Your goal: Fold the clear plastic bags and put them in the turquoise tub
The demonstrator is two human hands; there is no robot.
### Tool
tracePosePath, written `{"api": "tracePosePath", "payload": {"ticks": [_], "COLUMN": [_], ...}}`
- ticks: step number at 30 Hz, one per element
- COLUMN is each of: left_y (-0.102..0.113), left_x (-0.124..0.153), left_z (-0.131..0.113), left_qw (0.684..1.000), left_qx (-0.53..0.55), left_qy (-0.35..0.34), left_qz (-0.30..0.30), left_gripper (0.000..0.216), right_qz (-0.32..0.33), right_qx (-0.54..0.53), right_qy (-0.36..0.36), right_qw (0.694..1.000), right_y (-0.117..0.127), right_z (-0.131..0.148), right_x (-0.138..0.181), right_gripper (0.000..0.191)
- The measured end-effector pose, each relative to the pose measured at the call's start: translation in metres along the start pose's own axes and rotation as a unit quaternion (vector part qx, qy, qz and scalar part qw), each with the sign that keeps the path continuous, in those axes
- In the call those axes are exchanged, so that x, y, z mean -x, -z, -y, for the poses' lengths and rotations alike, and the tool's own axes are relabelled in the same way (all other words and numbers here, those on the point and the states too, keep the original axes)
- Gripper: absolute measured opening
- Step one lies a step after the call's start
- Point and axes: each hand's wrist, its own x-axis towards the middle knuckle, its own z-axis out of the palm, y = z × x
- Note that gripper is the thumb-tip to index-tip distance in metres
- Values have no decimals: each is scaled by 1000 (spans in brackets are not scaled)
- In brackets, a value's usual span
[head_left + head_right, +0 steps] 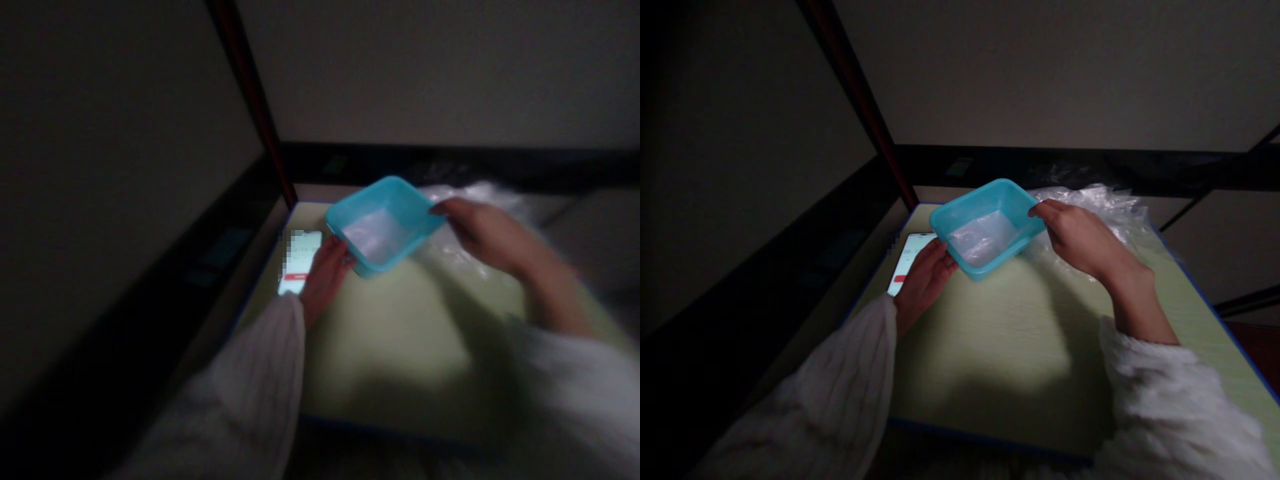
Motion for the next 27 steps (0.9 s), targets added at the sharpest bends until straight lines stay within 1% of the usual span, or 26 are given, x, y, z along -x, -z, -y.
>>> {"api": "tracePosePath", "payload": {"ticks": [4, 8, 11, 13, 20, 23, 27], "left_y": [1, 0, -2, -3, -12, -16, -19], "left_x": [-1, 1, 4, 6, 17, 23, 29], "left_z": [3, 3, 2, 1, -6, -7, -7], "left_qw": [1000, 1000, 999, 998, 995, 993, 990], "left_qx": [-4, -22, -33, -38, -64, -70, -81], "left_qy": [1, -2, -8, -13, -19, -15, -1], "left_qz": [12, 20, 32, 41, 79, 96, 116], "left_gripper": [25, 25, 25, 25, 25, 26, 26], "right_qz": [20, 44, 67, 77, 87, 110, 157], "right_qx": [-6, -9, -32, -38, -35, -49, -71], "right_qy": [20, 40, 78, 90, 65, 73, 72], "right_qw": [1000, 998, 994, 992, 993, 990, 982], "right_y": [-11, -12, -10, -11, -14, -14, -14], "right_z": [-5, -5, -3, -1, 1, 1, 5], "right_x": [-3, -4, -4, -5, -4, -5, -5], "right_gripper": [37, 32, 33, 35, 35, 31, 26]}}
